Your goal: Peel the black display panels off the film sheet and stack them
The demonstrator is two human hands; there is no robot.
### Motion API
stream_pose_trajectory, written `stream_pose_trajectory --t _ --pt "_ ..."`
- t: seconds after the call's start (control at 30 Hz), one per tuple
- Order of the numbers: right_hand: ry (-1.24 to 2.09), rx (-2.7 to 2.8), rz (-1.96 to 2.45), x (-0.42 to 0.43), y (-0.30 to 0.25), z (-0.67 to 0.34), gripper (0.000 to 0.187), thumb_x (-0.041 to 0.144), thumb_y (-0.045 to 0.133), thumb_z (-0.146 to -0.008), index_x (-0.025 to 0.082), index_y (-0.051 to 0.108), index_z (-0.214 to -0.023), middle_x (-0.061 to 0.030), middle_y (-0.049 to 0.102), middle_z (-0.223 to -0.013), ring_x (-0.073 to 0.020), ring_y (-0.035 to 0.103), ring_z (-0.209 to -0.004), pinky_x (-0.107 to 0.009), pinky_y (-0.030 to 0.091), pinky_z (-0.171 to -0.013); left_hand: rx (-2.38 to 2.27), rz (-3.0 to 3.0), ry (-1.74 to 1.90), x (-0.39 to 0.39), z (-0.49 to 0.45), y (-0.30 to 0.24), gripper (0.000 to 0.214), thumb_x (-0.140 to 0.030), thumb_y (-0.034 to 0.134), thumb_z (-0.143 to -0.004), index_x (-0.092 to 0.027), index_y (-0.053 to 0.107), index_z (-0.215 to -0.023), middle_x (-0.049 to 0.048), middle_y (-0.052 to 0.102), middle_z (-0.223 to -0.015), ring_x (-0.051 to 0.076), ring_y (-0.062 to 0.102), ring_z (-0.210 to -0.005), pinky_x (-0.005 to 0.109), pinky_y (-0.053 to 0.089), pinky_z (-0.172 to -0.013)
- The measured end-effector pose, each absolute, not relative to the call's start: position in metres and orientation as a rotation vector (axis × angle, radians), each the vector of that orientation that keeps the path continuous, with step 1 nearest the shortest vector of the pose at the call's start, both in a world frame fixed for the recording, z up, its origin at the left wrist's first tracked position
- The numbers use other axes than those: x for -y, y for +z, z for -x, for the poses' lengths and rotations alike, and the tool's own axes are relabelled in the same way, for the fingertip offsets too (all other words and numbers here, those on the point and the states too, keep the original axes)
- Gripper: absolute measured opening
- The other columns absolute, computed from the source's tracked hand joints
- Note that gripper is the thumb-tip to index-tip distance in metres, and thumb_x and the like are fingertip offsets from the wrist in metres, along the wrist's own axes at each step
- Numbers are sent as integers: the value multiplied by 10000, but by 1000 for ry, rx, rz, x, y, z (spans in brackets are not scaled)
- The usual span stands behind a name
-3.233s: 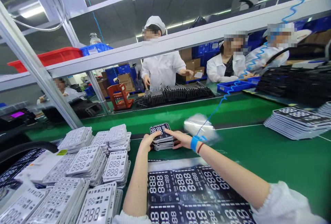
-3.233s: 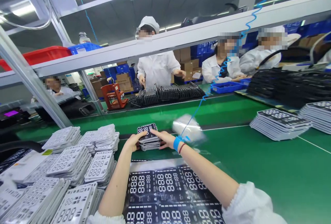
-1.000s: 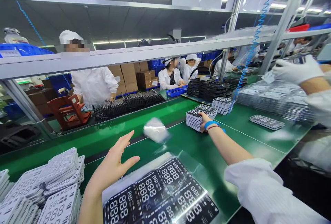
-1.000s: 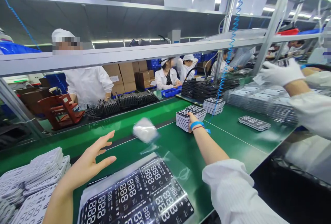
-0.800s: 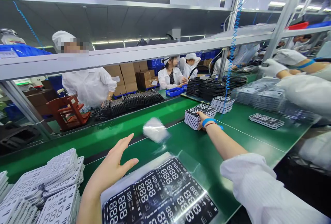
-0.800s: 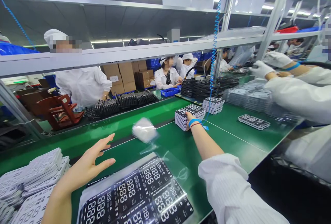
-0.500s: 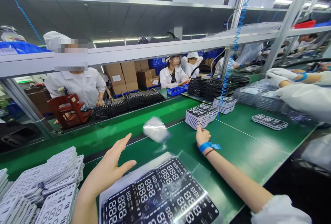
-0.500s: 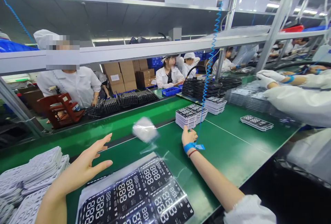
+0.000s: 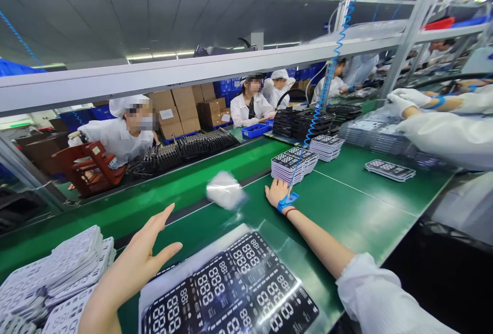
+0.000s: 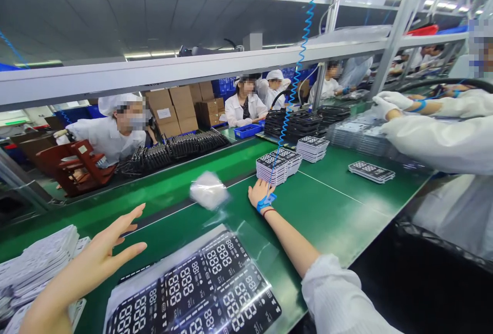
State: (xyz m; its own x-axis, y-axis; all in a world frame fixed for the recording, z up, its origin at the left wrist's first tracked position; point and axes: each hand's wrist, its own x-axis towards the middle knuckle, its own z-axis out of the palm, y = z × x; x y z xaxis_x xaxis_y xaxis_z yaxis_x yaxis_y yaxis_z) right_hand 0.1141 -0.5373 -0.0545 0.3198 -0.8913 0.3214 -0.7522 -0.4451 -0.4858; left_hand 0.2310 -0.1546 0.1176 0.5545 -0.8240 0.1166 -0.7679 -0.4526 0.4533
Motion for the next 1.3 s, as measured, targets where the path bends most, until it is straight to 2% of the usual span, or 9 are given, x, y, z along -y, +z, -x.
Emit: stream_pose_trajectory --t 0.4,0.67,0.87,1.1,1.3 --pt "-811 -1755 2359 553 -57 -122 435 308 476 -862 -29 508 -1135 -264 502 -1120 -384 422 -1071 -536 228 -930 1282 -2404 -71 146 -244 108 694 -633 430 -812 -356 261 -1425 29 369 -1442 275 515 -1184 411 502 -889" --pt "-819 -1842 2357 579 -56 -116 402 321 474 -858 10 523 -1108 -246 521 -1084 -370 438 -1051 -507 267 -877 1250 -2465 -87 143 -248 112 722 -658 441 -785 -366 267 -1421 -2 409 -1416 254 533 -1167 393 504 -902" --pt "-817 -1891 2343 604 -59 -109 424 347 490 -850 1 536 -1091 -237 530 -1081 -356 443 -1038 -491 264 -886 1237 -2503 -105 144 -250 108 714 -655 438 -793 -390 237 -1425 -12 414 -1412 252 507 -1198 399 494 -917" --pt "-813 -1919 2336 627 -66 -104 438 367 479 -854 8 539 -1097 -232 529 -1090 -352 439 -1046 -498 259 -894 1227 -2477 -18 145 -252 98 659 -642 416 -811 -405 274 -1409 3 446 -1388 276 528 -1171 445 493 -901" --pt "-816 -1895 2356 627 -64 -104 414 339 464 -857 0 538 -1083 -240 521 -1076 -358 439 -1052 -517 268 -882 1237 -2518 -38 145 -251 99 657 -638 414 -819 -420 245 -1415 -7 403 -1420 291 482 -1220 449 497 -891"
